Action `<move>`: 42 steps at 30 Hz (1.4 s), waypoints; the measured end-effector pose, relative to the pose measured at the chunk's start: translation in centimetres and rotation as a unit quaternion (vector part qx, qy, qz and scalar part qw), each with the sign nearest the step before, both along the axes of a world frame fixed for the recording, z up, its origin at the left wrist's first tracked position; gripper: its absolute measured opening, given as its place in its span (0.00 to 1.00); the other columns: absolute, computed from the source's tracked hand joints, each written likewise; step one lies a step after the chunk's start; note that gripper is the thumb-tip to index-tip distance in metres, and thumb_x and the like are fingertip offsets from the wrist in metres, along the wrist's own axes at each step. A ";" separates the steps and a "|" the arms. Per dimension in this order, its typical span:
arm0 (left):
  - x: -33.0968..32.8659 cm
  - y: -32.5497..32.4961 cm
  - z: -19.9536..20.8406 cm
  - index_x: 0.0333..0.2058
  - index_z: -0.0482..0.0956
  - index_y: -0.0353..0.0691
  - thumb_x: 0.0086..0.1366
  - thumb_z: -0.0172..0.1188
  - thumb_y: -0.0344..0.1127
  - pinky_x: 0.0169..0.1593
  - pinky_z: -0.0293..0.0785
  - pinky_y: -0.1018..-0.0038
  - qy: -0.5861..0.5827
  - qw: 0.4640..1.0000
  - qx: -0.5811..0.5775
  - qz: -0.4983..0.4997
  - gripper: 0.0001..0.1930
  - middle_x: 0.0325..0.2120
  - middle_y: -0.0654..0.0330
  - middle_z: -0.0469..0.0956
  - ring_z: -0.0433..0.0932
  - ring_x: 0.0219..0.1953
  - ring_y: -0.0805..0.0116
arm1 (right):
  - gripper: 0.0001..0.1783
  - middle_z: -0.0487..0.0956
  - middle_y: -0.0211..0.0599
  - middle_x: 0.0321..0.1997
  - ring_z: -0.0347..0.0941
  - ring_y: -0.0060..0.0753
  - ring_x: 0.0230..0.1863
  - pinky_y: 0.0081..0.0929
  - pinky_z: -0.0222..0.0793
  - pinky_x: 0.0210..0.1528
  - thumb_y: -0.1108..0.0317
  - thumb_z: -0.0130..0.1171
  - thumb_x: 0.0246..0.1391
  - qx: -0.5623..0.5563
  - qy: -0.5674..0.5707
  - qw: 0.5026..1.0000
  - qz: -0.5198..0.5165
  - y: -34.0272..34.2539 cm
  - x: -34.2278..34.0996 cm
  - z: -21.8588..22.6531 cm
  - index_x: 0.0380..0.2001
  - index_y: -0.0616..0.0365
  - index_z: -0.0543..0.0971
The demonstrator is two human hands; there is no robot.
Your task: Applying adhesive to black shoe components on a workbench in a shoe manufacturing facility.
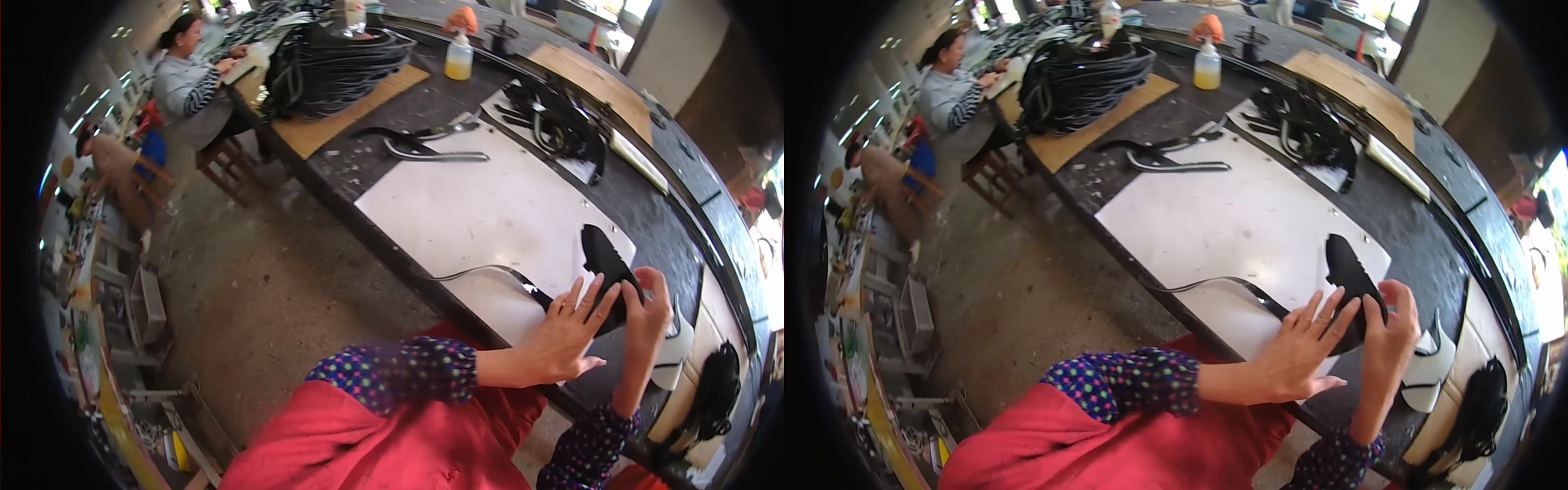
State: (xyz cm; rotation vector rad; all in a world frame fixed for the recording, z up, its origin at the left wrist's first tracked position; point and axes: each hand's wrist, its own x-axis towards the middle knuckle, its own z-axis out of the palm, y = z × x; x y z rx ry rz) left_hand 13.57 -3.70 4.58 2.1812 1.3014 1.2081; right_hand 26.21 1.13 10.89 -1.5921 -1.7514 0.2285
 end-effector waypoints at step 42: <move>13.6 13.2 0.8 0.28 0.80 0.31 0.55 0.64 0.44 0.29 0.69 0.75 -0.381 0.781 -0.409 -0.277 0.18 0.22 0.64 0.78 0.71 0.25 0.78 | 0.22 0.78 0.48 0.42 0.77 0.40 0.41 0.30 0.72 0.39 0.73 0.48 0.60 0.107 -0.119 0.984 -0.077 -2.3 9.9 -3.3 0.57 0.59 0.63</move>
